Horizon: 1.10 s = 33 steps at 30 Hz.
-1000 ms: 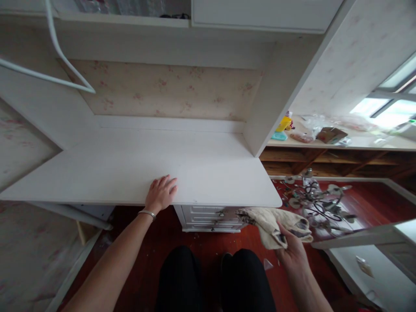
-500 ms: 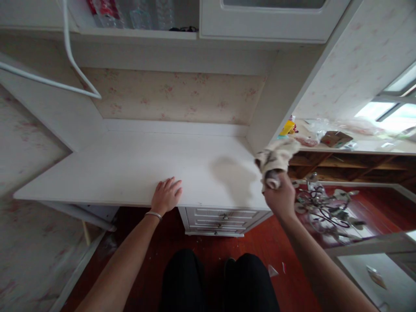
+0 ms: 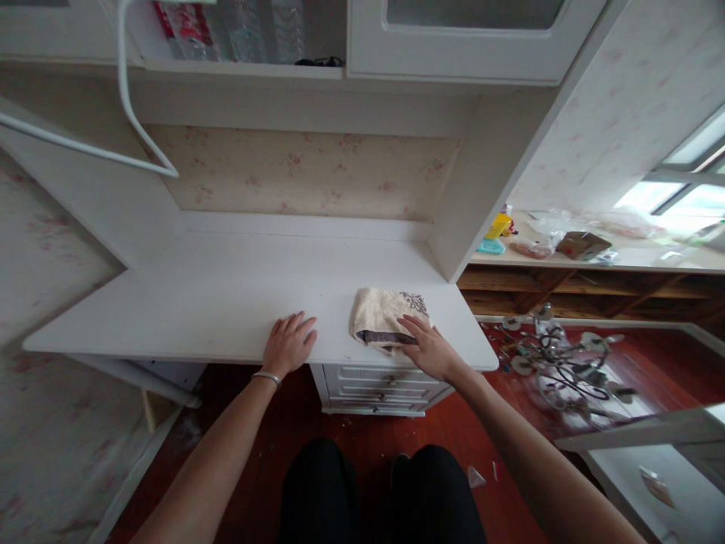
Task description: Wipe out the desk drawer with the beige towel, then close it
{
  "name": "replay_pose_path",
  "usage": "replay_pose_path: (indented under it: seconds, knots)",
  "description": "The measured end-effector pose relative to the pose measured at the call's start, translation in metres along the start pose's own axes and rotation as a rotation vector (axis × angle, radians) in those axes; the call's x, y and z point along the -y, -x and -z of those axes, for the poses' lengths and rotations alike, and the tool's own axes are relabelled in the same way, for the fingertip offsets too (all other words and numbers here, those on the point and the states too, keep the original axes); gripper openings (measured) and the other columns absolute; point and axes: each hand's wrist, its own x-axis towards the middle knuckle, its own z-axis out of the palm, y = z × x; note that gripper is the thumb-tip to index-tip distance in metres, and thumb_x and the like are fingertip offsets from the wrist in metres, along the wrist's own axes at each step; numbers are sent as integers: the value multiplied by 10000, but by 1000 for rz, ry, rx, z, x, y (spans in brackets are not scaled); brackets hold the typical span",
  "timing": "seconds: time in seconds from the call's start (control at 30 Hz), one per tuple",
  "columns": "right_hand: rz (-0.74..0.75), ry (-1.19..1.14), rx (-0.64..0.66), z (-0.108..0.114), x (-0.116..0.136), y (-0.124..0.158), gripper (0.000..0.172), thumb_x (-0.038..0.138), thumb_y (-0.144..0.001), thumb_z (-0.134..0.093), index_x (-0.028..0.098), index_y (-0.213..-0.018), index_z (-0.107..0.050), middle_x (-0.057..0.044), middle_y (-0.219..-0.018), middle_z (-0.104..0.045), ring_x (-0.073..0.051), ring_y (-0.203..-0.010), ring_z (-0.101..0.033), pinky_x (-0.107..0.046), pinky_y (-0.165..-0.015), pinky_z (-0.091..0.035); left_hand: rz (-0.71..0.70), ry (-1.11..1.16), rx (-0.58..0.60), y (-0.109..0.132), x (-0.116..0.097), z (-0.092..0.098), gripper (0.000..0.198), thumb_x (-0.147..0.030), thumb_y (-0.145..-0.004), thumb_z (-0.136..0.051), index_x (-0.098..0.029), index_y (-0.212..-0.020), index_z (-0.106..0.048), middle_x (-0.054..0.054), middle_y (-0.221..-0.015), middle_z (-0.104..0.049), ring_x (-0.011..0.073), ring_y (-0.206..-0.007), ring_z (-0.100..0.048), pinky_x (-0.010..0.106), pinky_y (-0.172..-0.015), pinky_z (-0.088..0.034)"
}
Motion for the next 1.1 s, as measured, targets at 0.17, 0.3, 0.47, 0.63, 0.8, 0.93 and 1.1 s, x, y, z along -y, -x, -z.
replay_pose_path:
  seconds: [0.17, 0.3, 0.47, 0.63, 0.8, 0.93, 1.1]
  knots:
    - [-36, -76, -175, 12, -13, 31, 459, 402, -928, -400, 223, -1336, -511, -83, -1407, -470, -210, -1275, -449, -358, -1092, -326, 22, 3, 20, 1, -2, -3, 436, -433, -949, -347, -288, -1313, -540, 69, -1411, -472, 251, -1274, -436, 459, -1097, -272]
    - [-156, -6, -29, 6, -23, 9, 490, 411, -957, -350, 239, -1409, -433, -80, -1499, -351, -271, -1422, -192, -433, -1121, -244, 38, 10, 20, 2, -2, -3, 433, -431, -944, -356, -298, -1315, -537, 58, -1417, -469, 246, -1286, -427, 462, -1103, -265]
    - [-191, 30, 125, -22, 1, -36, 539, 496, -897, -461, 318, -1406, -445, -104, -1541, -260, -435, -1388, -189, -597, -1074, -170, 25, 23, 16, 1, 3, -5, 429, -445, -933, -379, -296, -1296, -552, 55, -1413, -476, 246, -1280, -436, 448, -1093, -288]
    - [-165, 19, 182, -35, 36, -65, 570, 533, -868, -476, 374, -1412, -418, -87, -1568, -182, -465, -1386, -148, -577, -1088, -99, 1, 22, 10, -1, 4, -3, 440, -455, -932, -380, -262, -1283, -561, 71, -1406, -481, 250, -1275, -441, 438, -1093, -291]
    - [-155, -39, 164, -33, 55, -76, 616, 520, -865, -479, 328, -1441, -375, -94, -1555, -216, -438, -1389, -154, -569, -1083, -123, 5, 14, 12, -1, 3, 0, 430, -452, -933, -383, -271, -1283, -557, 65, -1400, -487, 250, -1270, -445, 438, -1087, -299]
    - [-26, -286, 19, -14, 72, -34, 427, 270, -800, -558, 177, -1217, -554, -123, -1286, -540, -271, -1202, -470, -393, -1006, -330, 12, 23, 7, 0, 2, 0, 422, -445, -933, -389, -271, -1277, -561, 63, -1400, -487, 250, -1269, -443, 436, -1090, -292]
    - [-69, -965, 367, 45, 82, 106, 227, 315, -858, -532, 236, -1071, -537, 12, -749, -608, -107, -508, -501, -239, -499, -407, 40, 23, 19, 0, 1, -2, 424, -455, -928, -404, -267, -1274, -562, 51, -1413, -473, 248, -1276, -430, 431, -1094, -282]
